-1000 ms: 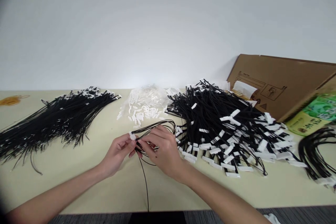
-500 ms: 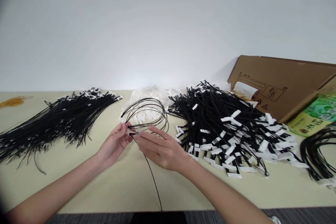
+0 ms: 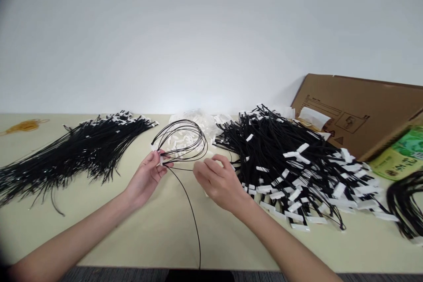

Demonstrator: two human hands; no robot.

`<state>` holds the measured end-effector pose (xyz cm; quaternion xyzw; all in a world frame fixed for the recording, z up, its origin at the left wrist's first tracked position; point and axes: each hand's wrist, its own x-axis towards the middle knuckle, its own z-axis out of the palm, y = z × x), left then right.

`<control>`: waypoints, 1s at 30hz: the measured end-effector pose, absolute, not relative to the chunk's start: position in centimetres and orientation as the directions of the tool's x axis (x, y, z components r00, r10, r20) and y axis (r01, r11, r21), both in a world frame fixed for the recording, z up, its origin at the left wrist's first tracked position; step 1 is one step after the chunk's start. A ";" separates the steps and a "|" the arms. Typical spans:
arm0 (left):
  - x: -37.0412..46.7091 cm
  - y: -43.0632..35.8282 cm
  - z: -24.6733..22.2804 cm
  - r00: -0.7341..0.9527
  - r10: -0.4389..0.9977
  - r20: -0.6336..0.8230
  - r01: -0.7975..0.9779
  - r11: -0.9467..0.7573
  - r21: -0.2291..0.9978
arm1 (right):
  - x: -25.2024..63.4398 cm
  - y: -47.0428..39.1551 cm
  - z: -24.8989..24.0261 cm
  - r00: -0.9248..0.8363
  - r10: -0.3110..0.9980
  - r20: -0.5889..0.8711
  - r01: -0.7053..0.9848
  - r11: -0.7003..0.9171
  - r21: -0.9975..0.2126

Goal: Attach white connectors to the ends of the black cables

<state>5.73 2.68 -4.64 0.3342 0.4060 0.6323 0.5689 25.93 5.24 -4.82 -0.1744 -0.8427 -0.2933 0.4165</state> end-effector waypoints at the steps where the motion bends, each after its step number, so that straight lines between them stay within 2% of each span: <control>1: 5.6 2.8 -4.7 -0.160 0.986 -0.040 -0.436 -0.034 0.899 | 26.1 5.2 -4.8 -0.580 0.083 0.811 0.585 0.735 0.343; 6: 5.3 3.1 -4.5 -0.284 0.956 -0.077 -0.417 -0.050 0.908 | 27.0 5.7 -4.3 -0.399 0.108 0.911 0.736 0.630 0.247; 9: 5.2 3.1 -4.6 -0.303 0.949 -0.094 -0.416 -0.043 0.908 | 27.3 5.7 -3.5 -0.270 0.137 0.953 0.696 0.711 0.095; 13: 5.4 2.9 -5.3 -0.263 0.960 -0.100 -0.383 -0.009 0.924 | 27.1 4.9 -2.4 -0.035 0.355 0.934 0.496 0.818 -0.293; 15: 5.7 2.7 -5.7 -0.219 0.971 -0.097 -0.354 0.014 0.935 | 27.1 4.7 -1.7 0.146 0.466 0.873 0.313 0.815 -0.488; 17: 6.0 2.5 -6.1 -0.170 0.980 -0.102 -0.332 0.040 0.942 | 27.3 4.9 -1.1 0.305 0.557 0.772 0.079 0.794 -0.603; 20: 6.7 2.1 -6.5 -0.113 0.986 -0.126 -0.320 0.084 0.944 | 28.4 5.9 -0.2 0.409 0.653 0.637 -0.159 0.739 -0.655; 23: 7.2 1.8 -6.6 -0.070 0.987 -0.141 -0.328 0.111 0.938 | 29.7 7.0 0.0 0.391 0.688 0.611 -0.205 0.712 -0.671; 25: 7.3 1.6 -6.5 -0.050 0.989 -0.137 -0.333 0.113 0.936 | 30.0 7.2 -0.2 0.370 0.671 0.642 -0.143 0.724 -0.674; 27: 7.3 1.5 -6.4 -0.027 0.991 -0.131 -0.330 0.115 0.937 | 29.7 6.9 -0.4 0.357 0.611 0.706 0.010 0.754 -0.657; 29: 7.4 1.5 -6.4 0.010 0.991 -0.132 -0.322 0.128 0.938 | 29.0 6.2 -0.8 0.262 0.509 0.820 0.236 0.790 -0.566; 30: 7.4 1.5 -6.4 0.033 0.990 -0.134 -0.318 0.137 0.938 | 28.4 5.8 -1.0 0.131 0.461 0.878 0.338 0.811 -0.477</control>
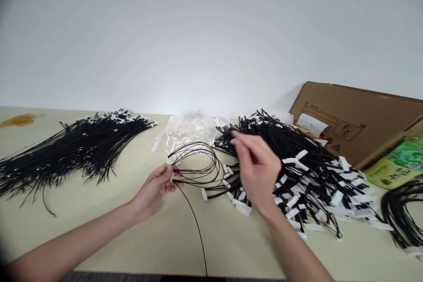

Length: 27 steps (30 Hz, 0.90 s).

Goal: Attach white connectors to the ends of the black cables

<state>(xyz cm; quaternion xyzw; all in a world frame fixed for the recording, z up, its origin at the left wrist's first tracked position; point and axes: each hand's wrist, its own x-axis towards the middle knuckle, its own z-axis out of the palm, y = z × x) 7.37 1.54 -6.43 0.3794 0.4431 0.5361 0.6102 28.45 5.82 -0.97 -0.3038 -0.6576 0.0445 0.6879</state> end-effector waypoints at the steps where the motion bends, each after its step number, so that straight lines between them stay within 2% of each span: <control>1: 7.4 1.6 -6.5 0.057 0.989 -0.137 -0.314 0.148 0.938 | 27.9 5.4 -1.2 -0.009 0.398 0.917 0.393 0.845 -0.363; 3: 7.5 1.7 -6.5 0.109 0.984 -0.142 -0.306 0.169 0.937 | 26.8 4.9 -2.0 -0.257 0.300 0.919 0.393 0.901 -0.184; 6: 7.6 1.6 -6.6 0.178 0.975 -0.135 -0.295 0.184 0.938 | 25.5 4.8 -3.5 -0.422 0.251 0.871 0.404 0.912 -0.068; 14: 7.5 1.4 -6.6 0.231 0.969 -0.082 -0.255 0.142 0.957 | 25.2 4.8 -4.5 -0.467 0.320 0.824 0.440 0.893 -0.098; 27: 7.6 1.3 -6.5 0.266 0.963 -0.039 -0.219 0.100 0.971 | 25.2 4.7 -4.4 -0.500 0.320 0.804 0.416 0.904 -0.101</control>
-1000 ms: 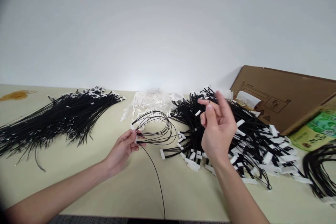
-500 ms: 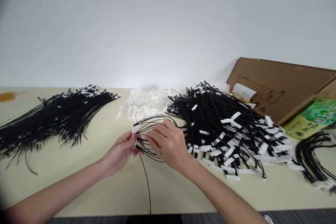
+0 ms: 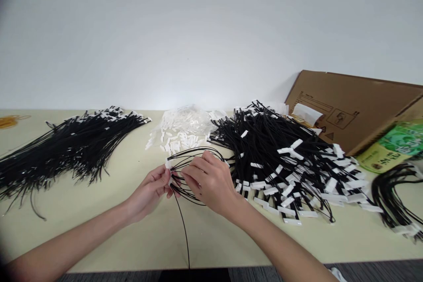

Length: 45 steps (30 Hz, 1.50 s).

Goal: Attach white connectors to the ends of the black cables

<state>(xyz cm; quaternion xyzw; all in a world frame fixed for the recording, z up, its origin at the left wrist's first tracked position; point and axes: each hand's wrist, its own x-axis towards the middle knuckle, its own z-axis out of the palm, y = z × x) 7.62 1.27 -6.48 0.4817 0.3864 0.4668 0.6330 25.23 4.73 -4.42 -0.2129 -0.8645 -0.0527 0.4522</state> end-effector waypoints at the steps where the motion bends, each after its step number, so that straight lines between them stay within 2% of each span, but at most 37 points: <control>1: 7.6 1.3 -6.5 0.264 0.964 -0.038 -0.213 0.097 0.972 | 25.2 4.7 -4.4 -0.499 0.322 0.805 0.409 0.906 -0.109; 6: 7.6 1.2 -6.4 0.275 0.961 -0.017 -0.162 0.064 0.985 | 25.2 4.5 -4.1 -0.485 0.350 0.801 0.402 0.903 -0.151; 13: 7.6 1.3 -6.6 0.283 0.959 0.032 -0.109 -0.001 0.994 | 25.1 4.0 -3.7 -0.473 0.485 0.735 0.398 0.862 -0.313; 16: 7.6 1.4 -6.7 0.286 0.957 0.039 -0.088 -0.014 0.996 | 25.1 4.0 -3.7 -0.472 0.494 0.731 0.385 0.861 -0.333; 30: 7.5 1.2 -6.6 0.321 0.947 0.011 -0.097 0.021 0.995 | 25.3 4.3 -4.6 -0.544 0.298 0.784 0.393 0.916 -0.075; 41: 7.6 1.0 -6.4 0.314 0.949 -0.027 -0.111 0.065 0.992 | 24.8 4.6 -5.2 -0.553 0.270 0.788 0.356 0.932 -0.070; 45: 7.4 1.3 -6.1 0.228 0.973 -0.032 -0.153 0.068 0.986 | 24.8 4.3 -4.9 -0.510 0.265 0.818 0.394 0.918 -0.052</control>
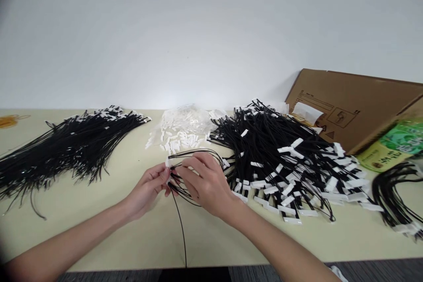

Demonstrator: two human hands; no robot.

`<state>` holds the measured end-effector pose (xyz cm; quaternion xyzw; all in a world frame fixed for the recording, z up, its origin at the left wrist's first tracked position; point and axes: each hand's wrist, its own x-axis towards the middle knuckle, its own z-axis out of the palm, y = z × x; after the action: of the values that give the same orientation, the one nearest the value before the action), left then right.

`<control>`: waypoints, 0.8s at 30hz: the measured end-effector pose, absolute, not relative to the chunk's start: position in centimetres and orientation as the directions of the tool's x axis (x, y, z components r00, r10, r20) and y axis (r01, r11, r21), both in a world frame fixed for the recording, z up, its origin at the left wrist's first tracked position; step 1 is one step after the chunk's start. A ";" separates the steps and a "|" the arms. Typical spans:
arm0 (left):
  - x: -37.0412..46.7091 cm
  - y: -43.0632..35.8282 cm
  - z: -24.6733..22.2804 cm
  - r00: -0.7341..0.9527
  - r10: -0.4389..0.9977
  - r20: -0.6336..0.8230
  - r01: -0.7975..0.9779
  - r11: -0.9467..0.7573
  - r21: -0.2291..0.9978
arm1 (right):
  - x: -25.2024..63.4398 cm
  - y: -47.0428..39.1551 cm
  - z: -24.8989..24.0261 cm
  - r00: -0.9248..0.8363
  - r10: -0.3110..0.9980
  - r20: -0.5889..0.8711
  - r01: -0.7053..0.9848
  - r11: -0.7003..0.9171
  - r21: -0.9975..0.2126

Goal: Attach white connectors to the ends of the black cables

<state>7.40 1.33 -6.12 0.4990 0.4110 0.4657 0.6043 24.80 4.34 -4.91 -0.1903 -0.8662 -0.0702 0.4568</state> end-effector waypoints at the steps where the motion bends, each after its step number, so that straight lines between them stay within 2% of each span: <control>1: 7.3 1.5 -6.0 0.186 0.982 -0.034 -0.175 0.067 0.982 | 24.8 4.2 -4.9 -0.519 0.244 0.819 0.395 0.919 -0.024; 4: 6.7 2.1 -5.8 0.060 0.996 -0.064 -0.269 0.077 0.960 | 24.8 4.1 -5.0 -0.616 0.152 0.773 0.339 0.937 0.085; 7: 6.2 2.7 -5.7 0.003 0.992 -0.125 -0.360 0.118 0.925 | 24.6 4.4 -5.8 -0.716 0.058 0.695 0.243 0.955 0.170; 10: 6.1 2.8 -5.8 -0.007 0.986 -0.169 -0.388 0.153 0.909 | 24.3 4.7 -6.4 -0.748 0.007 0.664 0.140 0.979 0.147; 11: 6.1 2.8 -5.9 -0.012 0.985 -0.171 -0.388 0.153 0.909 | 24.2 4.7 -6.5 -0.730 0.017 0.683 0.107 0.990 0.089; 13: 6.2 2.7 -6.0 -0.020 0.986 -0.168 -0.374 0.148 0.916 | 24.1 4.6 -6.3 -0.662 0.137 0.737 0.053 0.989 -0.137; 14: 6.3 2.7 -6.0 -0.024 0.986 -0.167 -0.358 0.147 0.922 | 24.1 4.6 -6.1 -0.614 0.252 0.748 0.036 0.956 -0.293; 16: 6.2 2.6 -6.1 -0.043 0.985 -0.170 -0.314 0.148 0.938 | 24.4 4.7 -5.5 -0.477 0.539 0.694 0.000 0.790 -0.613; 18: 6.0 2.7 -6.2 -0.079 0.982 -0.171 -0.267 0.145 0.953 | 24.9 5.2 -4.7 -0.272 0.770 0.577 -0.120 0.568 -0.814; 20: 5.9 2.7 -6.3 -0.107 0.981 -0.164 -0.232 0.136 0.963 | 25.7 6.0 -3.8 -0.068 0.888 0.456 -0.317 0.414 -0.853; 21: 5.8 2.7 -6.4 -0.111 0.981 -0.157 -0.218 0.130 0.967 | 26.2 6.4 -3.5 0.016 0.909 0.417 -0.376 0.392 -0.840; 24: 5.9 2.7 -6.5 -0.103 0.985 -0.138 -0.195 0.116 0.974 | 27.3 7.4 -2.6 0.200 0.906 0.374 -0.399 0.424 -0.813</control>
<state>5.92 2.69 -6.53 0.3876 0.5097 0.5403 0.5459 27.33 7.37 -2.63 -0.2874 -0.4408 0.4533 0.7194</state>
